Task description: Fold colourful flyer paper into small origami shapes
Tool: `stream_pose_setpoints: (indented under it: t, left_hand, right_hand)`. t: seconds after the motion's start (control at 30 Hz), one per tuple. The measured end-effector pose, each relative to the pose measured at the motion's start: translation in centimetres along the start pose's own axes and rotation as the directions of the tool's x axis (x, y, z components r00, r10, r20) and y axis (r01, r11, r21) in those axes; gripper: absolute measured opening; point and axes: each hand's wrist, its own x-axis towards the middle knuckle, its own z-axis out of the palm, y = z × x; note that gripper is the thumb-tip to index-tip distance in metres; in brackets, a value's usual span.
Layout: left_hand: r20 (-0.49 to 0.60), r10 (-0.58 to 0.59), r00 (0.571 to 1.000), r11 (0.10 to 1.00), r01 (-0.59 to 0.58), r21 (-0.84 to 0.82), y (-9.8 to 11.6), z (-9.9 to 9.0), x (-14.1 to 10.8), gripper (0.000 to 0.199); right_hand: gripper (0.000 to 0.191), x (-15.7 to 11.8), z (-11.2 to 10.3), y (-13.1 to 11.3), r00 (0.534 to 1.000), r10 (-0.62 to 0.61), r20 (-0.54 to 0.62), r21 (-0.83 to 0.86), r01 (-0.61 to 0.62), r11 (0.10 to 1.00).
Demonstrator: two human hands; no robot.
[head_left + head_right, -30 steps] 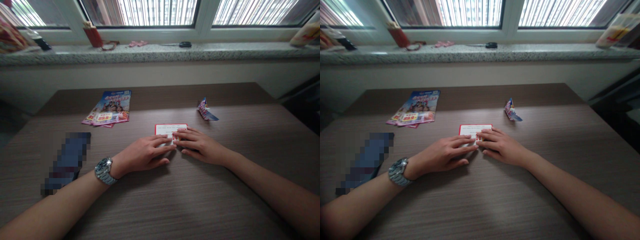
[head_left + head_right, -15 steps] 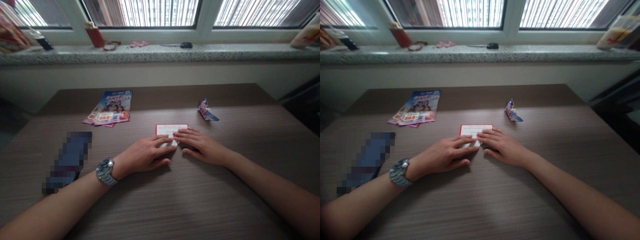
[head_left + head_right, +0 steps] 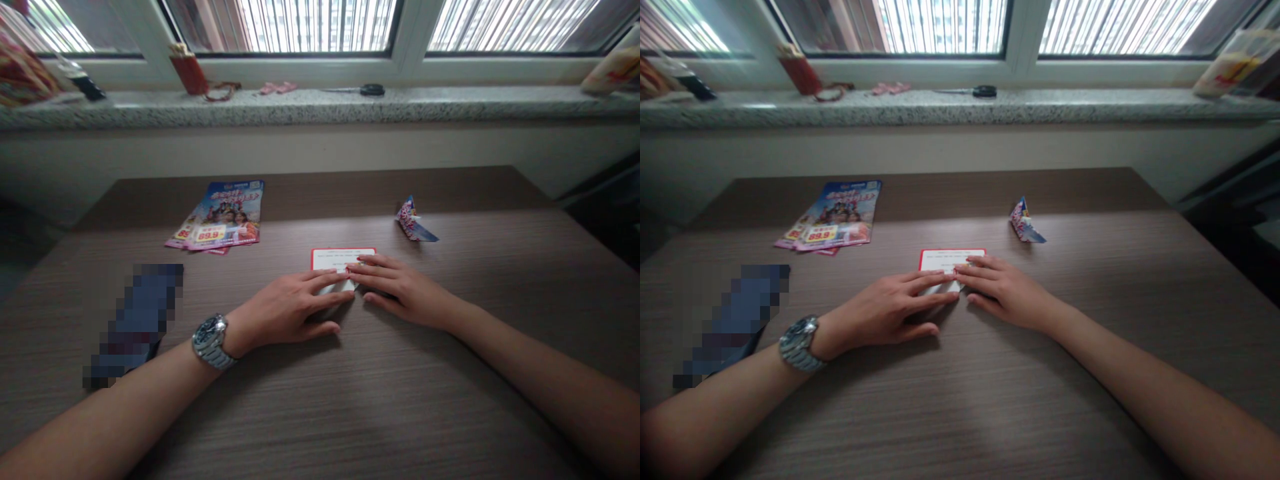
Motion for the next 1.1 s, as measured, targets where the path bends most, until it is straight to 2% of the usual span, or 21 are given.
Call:
stream_pose_setpoints:
  t: [0.13,0.4,0.53,0.63,0.9,1.1]
  left_hand:
    - [0.027,-0.005,1.000,1.000,0.005,-0.015,0.07,-0.28,0.05,0.054]
    - [-0.013,-0.004,1.000,0.997,0.003,-0.077,-0.19,-0.26,0.00,0.051]
    - [-0.043,-0.057,0.997,0.987,0.050,-0.154,-0.42,-0.03,-0.05,0.040]
    - [-0.044,-0.084,0.996,0.984,0.076,-0.159,-0.46,0.17,-0.05,0.041]
    - [0.015,-0.028,1.000,0.999,0.028,-0.045,-0.29,0.03,0.04,0.047]
    - [0.028,-0.042,0.999,0.998,0.041,0.043,0.19,-0.12,0.27,0.046]
  right_hand:
    - [0.055,-0.02,0.02,0.07,1.000,-0.009,0.004,-0.019,0.009,1.000]
    - [0.056,-0.03,0.07,0.07,1.000,-0.008,-0.014,-0.012,0.008,1.000]
    - [0.054,-0.06,0.06,0.05,1.000,-0.004,0.003,-0.024,0.004,1.000]
    - [0.053,-0.05,0.02,0.04,1.000,0.000,0.014,-0.023,0.001,1.000]
    - [0.052,0.01,0.06,-0.01,1.000,-0.005,0.000,-0.016,0.005,1.000]
    - [0.052,0.02,0.11,-0.07,1.000,-0.002,-0.015,-0.021,0.002,1.000]
